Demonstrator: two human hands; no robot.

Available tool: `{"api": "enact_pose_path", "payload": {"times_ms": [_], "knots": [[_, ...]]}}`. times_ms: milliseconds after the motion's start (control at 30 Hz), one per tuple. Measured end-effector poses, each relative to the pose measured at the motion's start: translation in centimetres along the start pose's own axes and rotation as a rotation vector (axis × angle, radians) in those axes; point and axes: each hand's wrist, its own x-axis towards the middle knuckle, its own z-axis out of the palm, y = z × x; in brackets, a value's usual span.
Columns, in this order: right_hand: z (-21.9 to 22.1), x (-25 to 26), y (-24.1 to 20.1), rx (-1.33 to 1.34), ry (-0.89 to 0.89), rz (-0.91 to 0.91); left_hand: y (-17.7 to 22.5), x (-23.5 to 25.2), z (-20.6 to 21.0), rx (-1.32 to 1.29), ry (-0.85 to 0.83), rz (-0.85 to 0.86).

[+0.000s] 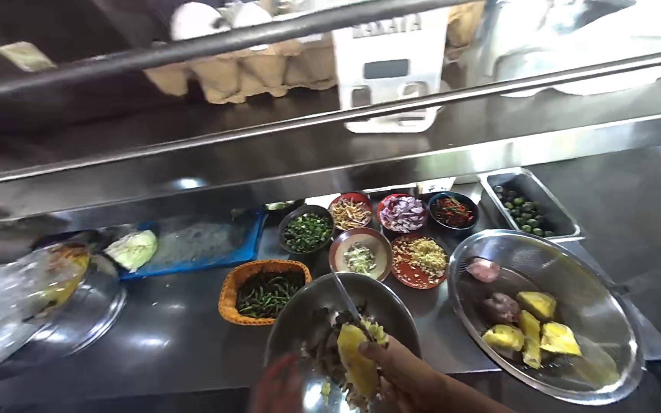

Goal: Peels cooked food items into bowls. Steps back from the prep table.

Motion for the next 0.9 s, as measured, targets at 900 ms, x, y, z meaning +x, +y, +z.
{"api": "enact_pose_path", "payload": {"times_ms": [900], "knots": [[3.2,-1.4,-2.9,-1.310,-0.181,-0.138,-5.8,0.3,5.6,-0.756,0.385,-0.822]]}}
